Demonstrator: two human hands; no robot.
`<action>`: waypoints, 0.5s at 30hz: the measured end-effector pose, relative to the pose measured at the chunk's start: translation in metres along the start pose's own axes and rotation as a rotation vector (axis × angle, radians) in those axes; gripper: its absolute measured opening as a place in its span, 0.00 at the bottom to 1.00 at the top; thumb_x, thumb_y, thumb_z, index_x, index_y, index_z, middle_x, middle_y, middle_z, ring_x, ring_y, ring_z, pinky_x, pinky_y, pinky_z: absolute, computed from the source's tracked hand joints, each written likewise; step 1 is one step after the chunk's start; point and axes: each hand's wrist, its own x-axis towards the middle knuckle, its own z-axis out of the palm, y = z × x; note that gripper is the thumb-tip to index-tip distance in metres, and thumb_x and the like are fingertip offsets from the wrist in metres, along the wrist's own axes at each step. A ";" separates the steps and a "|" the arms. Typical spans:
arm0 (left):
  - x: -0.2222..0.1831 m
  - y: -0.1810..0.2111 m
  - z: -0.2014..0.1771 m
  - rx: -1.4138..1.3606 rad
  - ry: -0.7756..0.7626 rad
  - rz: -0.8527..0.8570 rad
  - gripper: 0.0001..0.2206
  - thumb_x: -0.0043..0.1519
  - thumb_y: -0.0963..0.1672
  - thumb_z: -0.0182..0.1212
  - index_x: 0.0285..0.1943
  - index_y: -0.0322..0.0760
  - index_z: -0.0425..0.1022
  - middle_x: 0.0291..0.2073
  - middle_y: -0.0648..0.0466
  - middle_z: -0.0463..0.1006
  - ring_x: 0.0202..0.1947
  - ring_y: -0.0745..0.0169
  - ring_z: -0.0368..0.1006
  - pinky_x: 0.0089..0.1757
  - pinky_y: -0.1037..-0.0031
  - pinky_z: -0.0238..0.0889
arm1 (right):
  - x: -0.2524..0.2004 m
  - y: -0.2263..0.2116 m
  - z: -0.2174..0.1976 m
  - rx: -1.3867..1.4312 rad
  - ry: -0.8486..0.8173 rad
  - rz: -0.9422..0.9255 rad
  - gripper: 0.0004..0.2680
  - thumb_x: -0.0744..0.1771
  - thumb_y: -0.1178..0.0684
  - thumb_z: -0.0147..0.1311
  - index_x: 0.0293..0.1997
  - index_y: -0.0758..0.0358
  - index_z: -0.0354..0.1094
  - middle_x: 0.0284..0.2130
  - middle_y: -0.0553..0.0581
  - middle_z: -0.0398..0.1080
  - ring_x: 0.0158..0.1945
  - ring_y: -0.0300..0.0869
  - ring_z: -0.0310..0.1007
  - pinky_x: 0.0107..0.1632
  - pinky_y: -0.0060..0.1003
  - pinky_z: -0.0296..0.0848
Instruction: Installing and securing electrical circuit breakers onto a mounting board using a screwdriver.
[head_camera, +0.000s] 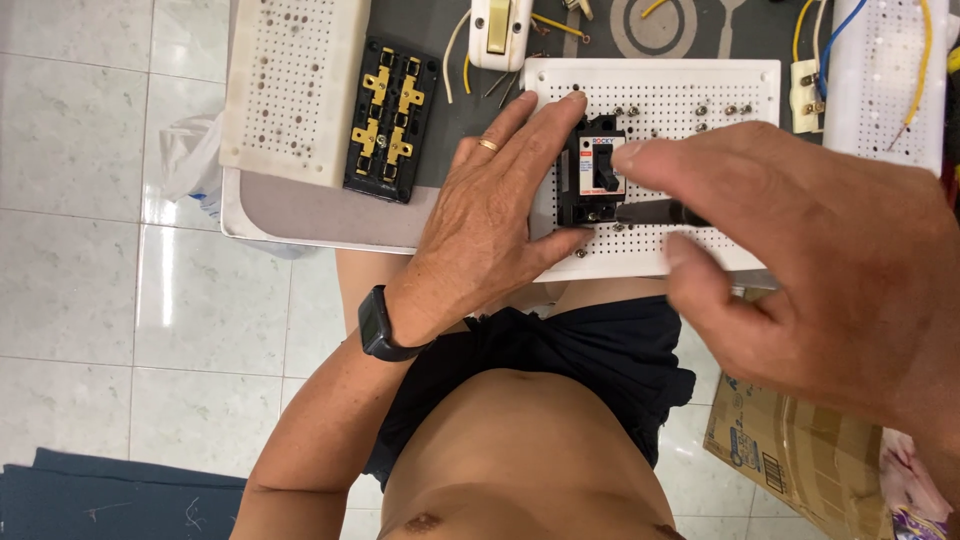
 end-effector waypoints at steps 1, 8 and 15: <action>-0.001 -0.001 0.001 0.000 0.012 0.011 0.45 0.60 0.48 0.77 0.76 0.44 0.40 0.74 0.53 0.59 0.77 0.43 0.51 0.56 0.59 0.59 | 0.000 0.000 -0.001 0.009 0.014 -0.028 0.15 0.68 0.48 0.58 0.60 0.60 0.70 0.45 0.52 0.76 0.38 0.43 0.75 0.30 0.37 0.64; 0.000 0.000 0.000 -0.008 0.012 0.002 0.45 0.60 0.49 0.76 0.76 0.43 0.41 0.73 0.52 0.60 0.76 0.41 0.52 0.57 0.58 0.58 | 0.007 -0.006 -0.004 0.334 0.001 -0.010 0.18 0.60 0.68 0.44 0.55 0.68 0.68 0.49 0.61 0.73 0.53 0.50 0.72 0.54 0.40 0.68; 0.003 0.002 0.002 0.006 0.027 -0.013 0.43 0.59 0.51 0.74 0.75 0.40 0.44 0.72 0.50 0.60 0.75 0.41 0.53 0.55 0.56 0.60 | 0.000 0.006 -0.005 0.281 -0.042 0.067 0.09 0.67 0.60 0.49 0.49 0.64 0.72 0.39 0.58 0.77 0.41 0.47 0.77 0.34 0.39 0.70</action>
